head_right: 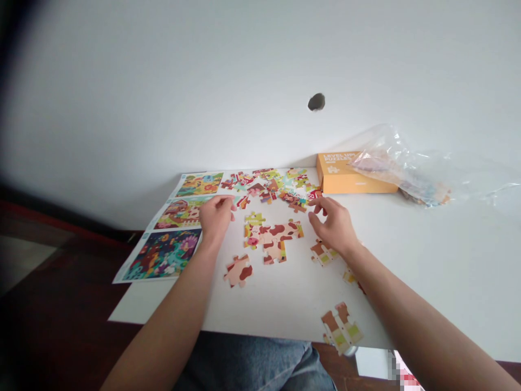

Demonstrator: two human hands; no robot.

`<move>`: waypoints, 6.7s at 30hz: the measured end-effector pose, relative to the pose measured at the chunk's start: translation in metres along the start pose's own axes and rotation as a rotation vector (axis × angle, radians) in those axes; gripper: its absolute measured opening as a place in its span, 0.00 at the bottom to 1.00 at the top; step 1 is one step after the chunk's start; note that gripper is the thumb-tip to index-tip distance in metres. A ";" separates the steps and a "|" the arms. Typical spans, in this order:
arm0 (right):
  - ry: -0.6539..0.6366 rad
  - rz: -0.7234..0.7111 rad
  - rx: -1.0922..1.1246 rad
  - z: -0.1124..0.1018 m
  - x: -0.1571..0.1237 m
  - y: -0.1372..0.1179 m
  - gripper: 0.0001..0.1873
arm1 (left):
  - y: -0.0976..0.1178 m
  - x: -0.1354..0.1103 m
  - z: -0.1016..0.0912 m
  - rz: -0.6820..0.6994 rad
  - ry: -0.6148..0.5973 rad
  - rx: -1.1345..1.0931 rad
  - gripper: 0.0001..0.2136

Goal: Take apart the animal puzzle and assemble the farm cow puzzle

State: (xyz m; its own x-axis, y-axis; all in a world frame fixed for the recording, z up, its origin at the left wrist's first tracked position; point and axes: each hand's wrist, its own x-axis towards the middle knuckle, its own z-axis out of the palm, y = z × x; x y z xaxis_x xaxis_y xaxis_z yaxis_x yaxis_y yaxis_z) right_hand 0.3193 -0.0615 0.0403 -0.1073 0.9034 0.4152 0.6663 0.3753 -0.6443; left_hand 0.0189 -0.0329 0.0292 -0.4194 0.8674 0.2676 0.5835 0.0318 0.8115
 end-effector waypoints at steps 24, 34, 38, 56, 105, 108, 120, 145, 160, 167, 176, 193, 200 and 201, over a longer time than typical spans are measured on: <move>-0.411 -0.025 -0.304 0.009 -0.002 0.007 0.11 | 0.008 -0.011 0.004 0.080 -0.302 0.172 0.10; -0.407 -0.027 -0.297 0.006 -0.001 0.003 0.11 | 0.003 -0.011 0.006 0.114 -0.290 0.131 0.09; -0.388 -0.141 -0.246 0.003 -0.006 -0.012 0.16 | 0.007 -0.013 0.007 0.361 -0.348 0.028 0.08; -0.574 -0.440 -0.134 0.022 -0.025 -0.054 0.21 | 0.010 -0.027 0.011 0.812 -0.751 0.284 0.11; -0.648 -0.388 -0.132 -0.009 -0.009 -0.027 0.32 | 0.005 -0.023 0.010 0.802 -0.736 0.248 0.12; -0.658 -0.355 -0.144 -0.009 -0.007 -0.026 0.27 | 0.004 -0.023 0.010 0.792 -0.744 0.246 0.13; -0.674 -0.376 -0.200 -0.008 -0.009 -0.031 0.22 | 0.007 -0.024 0.010 0.773 -0.742 0.253 0.12; -0.529 -0.392 0.013 -0.004 -0.007 -0.017 0.09 | 0.011 -0.025 0.008 0.749 -0.764 0.272 0.13; -0.554 -0.415 0.011 0.006 -0.012 -0.021 0.13 | 0.010 -0.025 0.010 0.760 -0.745 0.248 0.13; -0.538 -0.511 0.008 0.005 -0.016 -0.033 0.12 | 0.009 -0.025 0.012 0.778 -0.723 0.235 0.11; -0.702 -0.657 -0.126 0.024 -0.047 -0.075 0.34 | 0.012 -0.024 0.007 0.761 -0.766 0.256 0.14; -0.651 -0.611 -0.091 0.022 -0.037 -0.064 0.18 | 0.012 -0.024 0.007 0.767 -0.778 0.248 0.12; -0.704 -0.643 -0.038 0.022 -0.036 -0.068 0.13 | 0.013 -0.024 0.007 0.760 -0.758 0.233 0.12; -0.705 -0.655 -0.036 0.022 -0.036 -0.069 0.13 | 0.012 -0.024 0.007 0.761 -0.757 0.233 0.12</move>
State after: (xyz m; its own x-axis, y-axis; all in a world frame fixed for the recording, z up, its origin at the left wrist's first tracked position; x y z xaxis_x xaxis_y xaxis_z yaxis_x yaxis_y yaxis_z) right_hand 0.2611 -0.1154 0.0551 -0.8771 0.4380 0.1972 0.3372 0.8538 -0.3966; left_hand 0.0409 -0.0496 0.0293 0.5949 0.7774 0.2042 0.6588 -0.6172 0.4301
